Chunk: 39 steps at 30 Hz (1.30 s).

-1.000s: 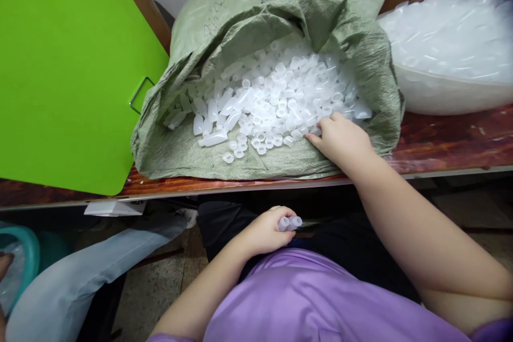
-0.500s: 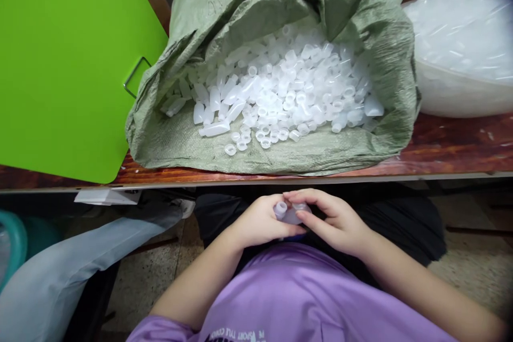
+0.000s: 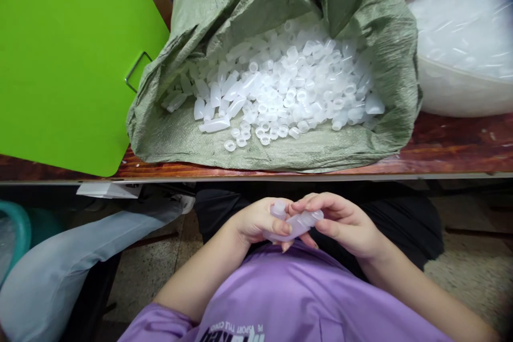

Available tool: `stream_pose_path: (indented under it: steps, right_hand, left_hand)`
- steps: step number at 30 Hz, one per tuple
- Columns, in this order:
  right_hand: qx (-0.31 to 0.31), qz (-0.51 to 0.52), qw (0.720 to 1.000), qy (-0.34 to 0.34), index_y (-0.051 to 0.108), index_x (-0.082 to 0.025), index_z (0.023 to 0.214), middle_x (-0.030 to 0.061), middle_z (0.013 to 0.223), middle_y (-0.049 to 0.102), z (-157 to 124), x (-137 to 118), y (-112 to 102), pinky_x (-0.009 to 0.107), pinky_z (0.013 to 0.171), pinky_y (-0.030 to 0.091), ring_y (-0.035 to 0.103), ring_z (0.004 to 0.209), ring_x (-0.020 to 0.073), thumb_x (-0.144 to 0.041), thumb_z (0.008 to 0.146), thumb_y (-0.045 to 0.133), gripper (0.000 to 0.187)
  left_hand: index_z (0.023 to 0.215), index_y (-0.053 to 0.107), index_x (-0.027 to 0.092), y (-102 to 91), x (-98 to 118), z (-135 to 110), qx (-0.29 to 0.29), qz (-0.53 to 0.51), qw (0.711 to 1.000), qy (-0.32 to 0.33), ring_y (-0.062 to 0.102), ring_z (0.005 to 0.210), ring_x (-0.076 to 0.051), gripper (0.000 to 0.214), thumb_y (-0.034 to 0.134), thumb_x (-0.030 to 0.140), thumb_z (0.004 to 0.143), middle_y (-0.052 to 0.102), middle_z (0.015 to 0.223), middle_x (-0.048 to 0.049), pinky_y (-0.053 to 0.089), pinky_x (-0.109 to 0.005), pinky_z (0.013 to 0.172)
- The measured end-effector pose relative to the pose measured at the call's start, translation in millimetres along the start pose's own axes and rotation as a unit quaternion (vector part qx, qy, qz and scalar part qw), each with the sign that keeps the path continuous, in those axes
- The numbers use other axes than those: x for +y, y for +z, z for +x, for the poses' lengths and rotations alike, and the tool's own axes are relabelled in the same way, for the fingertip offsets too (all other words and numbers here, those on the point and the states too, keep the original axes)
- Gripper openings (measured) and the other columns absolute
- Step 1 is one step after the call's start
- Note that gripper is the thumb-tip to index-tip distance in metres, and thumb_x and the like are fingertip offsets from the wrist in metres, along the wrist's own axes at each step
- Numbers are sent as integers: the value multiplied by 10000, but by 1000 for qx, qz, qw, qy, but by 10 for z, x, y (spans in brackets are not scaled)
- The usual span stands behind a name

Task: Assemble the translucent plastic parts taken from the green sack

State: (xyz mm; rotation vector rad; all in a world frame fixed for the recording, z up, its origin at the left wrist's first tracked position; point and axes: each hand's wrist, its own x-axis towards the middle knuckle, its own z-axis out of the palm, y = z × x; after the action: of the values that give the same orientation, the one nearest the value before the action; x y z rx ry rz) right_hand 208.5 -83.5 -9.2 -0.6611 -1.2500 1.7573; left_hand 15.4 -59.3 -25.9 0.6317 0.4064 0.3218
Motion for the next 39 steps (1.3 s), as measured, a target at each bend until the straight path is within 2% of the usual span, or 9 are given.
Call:
stream_pose_path:
  steps: [7,15,21,25,28,30,32,36,39]
  right_hand:
    - [-96,17,995,1,642,-343,1022,18,1139,635,-14,-86,-46,353,858,481,589,1047,177,-218,821,596,241]
    - [-34,14,999,30,630,-316,946,25,1104,670,31,-48,-47,379,881,482,575,1100,192,-313,798,625,148]
    - [0,-57,998,32,599,-272,922,61,1191,623,6,-7,-74,386,860,497,582,1089,208,-351,807,603,141]
    - [-9,-137,991,6,585,-262,1023,66,1152,638,10,-40,-111,348,835,495,603,1038,194,-312,841,561,190]
    - [21,-320,947,22,638,-204,854,46,807,679,55,-118,-150,275,650,495,631,718,160,-397,794,599,206]
    - [42,-454,887,71,596,-187,604,12,575,585,83,-154,-183,254,542,443,556,555,136,-482,802,544,360]
    - [46,-507,852,123,565,-190,546,8,535,556,87,-157,-226,259,532,431,541,534,138,-518,860,412,479]
    - [44,-394,914,86,557,-242,1131,63,1098,624,19,-108,-315,309,767,491,607,930,191,-457,838,502,368]
    - [-10,-337,936,104,574,-223,1118,62,1005,650,-21,-81,-331,298,735,505,622,843,176,-417,813,562,362]
  left_hand:
    - [827,603,85,5,-207,116,-85,-101,990,-59,544,380,-159,590,757,515,454,676,679,-146,266,-196,314]
    - [729,571,116,-9,-400,193,-87,-132,986,-49,436,292,-123,568,642,622,482,611,506,-90,257,-235,348]
    - [851,572,118,-71,-500,183,-10,-156,985,-72,386,283,-89,593,433,670,689,595,524,-65,221,-235,358]
    - [807,576,113,-54,-473,185,-31,-170,984,-34,424,287,-101,547,566,628,623,584,512,-43,219,-222,337]
    - [827,583,88,10,-340,171,-31,-138,990,-20,523,368,-137,526,694,535,573,627,600,-70,245,-207,321]
    - [843,576,86,43,-227,156,12,-91,995,-27,556,414,-133,474,721,469,605,649,660,-85,282,-189,331]
    - [813,560,96,56,-125,135,72,-49,996,-19,545,413,-104,412,738,413,619,651,666,-73,321,-176,351]
    - [814,552,97,40,-16,84,116,-2,993,-22,505,392,-68,432,746,424,610,651,669,-64,332,-165,354]
    - [808,549,99,36,-5,64,106,20,993,-49,504,399,-68,447,752,436,596,655,688,-71,319,-166,352]
